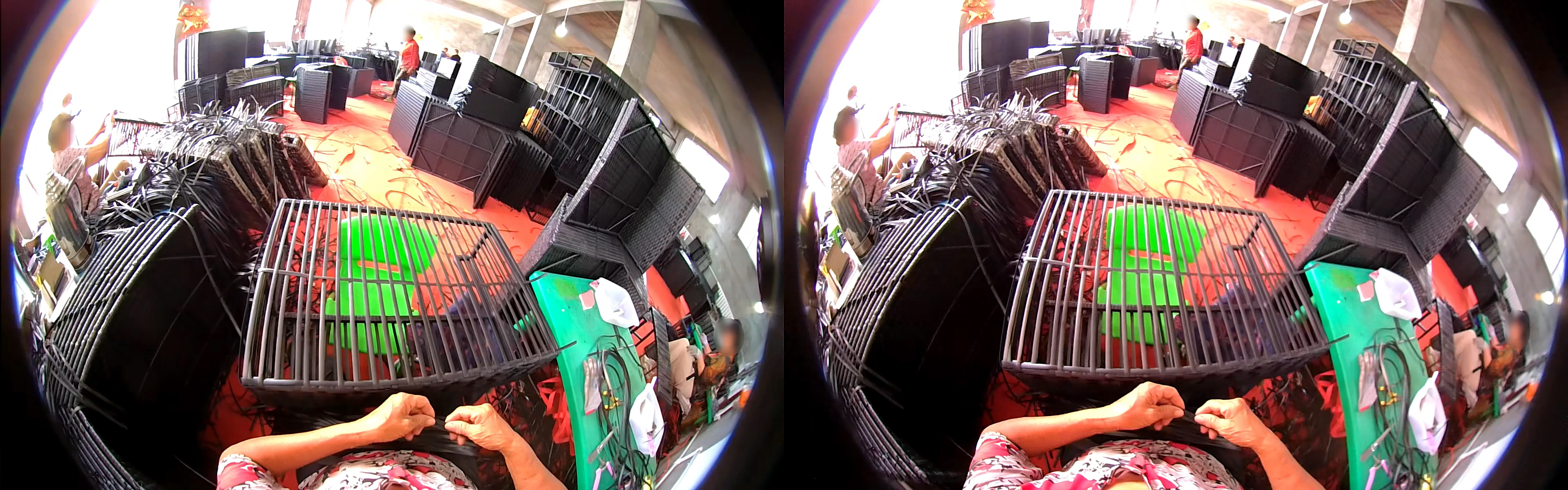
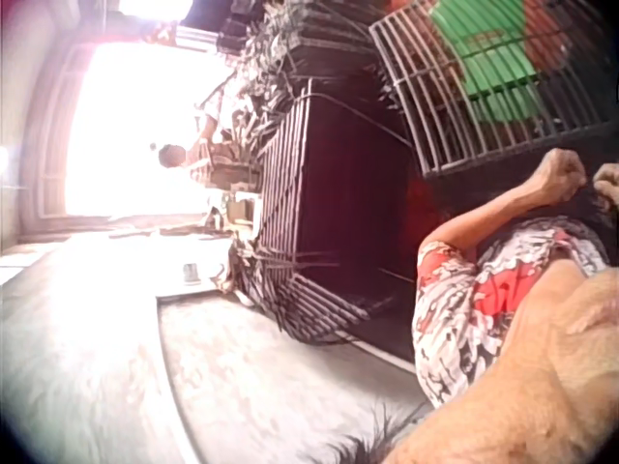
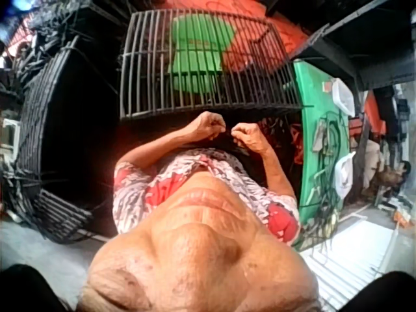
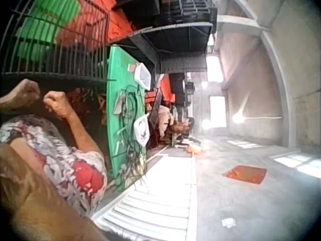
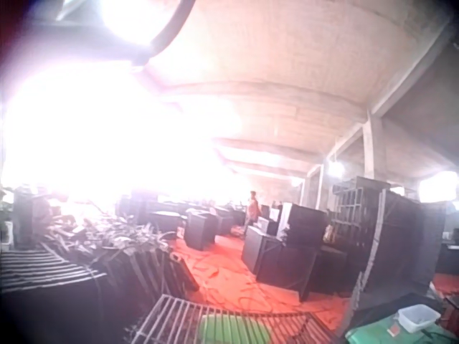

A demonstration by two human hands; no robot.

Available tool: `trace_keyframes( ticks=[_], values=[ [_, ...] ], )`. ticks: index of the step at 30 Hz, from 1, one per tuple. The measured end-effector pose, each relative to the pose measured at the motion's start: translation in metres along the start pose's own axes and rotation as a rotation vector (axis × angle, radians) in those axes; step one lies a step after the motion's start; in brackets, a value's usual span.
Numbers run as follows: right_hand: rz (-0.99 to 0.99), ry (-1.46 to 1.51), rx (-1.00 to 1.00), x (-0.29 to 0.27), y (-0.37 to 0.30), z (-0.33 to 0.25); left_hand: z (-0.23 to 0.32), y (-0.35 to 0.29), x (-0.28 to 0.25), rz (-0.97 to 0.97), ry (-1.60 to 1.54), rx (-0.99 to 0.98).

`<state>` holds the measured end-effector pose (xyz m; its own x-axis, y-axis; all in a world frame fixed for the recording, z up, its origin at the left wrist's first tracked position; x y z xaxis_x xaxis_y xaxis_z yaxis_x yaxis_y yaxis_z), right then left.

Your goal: The person weaves black synthetic strips through the frame of a piece of furniture, wrapping the strips around the bars and tucking the ends to secure them.

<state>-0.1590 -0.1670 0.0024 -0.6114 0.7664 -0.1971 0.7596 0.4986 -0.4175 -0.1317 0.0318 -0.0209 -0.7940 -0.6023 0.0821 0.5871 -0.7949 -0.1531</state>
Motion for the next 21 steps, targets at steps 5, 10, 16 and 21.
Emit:
trace_keyframes(
  ticks=[5,10,16,21],
  values=[
    [0.051,-0.162,-0.007,-0.002,-0.011,-0.015,-0.004,0.010,0.009,0.015,-0.089,0.122],
    [0.054,-0.045,-0.079,-0.002,0.001,-0.005,0.008,0.012,0.013,0.084,0.115,0.101],
    [0.144,-0.107,-0.153,-0.006,-0.012,0.006,0.010,0.022,0.030,0.028,0.216,-0.009],
    [0.176,0.011,-0.108,-0.014,-0.022,0.020,0.017,0.038,0.037,-0.024,0.330,0.128]
  ],
)
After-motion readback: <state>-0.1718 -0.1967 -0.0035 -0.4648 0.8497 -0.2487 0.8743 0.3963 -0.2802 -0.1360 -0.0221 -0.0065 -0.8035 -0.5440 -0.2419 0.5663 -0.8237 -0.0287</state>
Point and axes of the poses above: each hand's wrist, its own y-axis towards the middle knuckle, its own x-axis out of the palm, z = x × y, the point moved 2 cm from there along y, towards the middle knuckle, and after that the axes turned 8 degrees about -z, right-handed, at the moved point
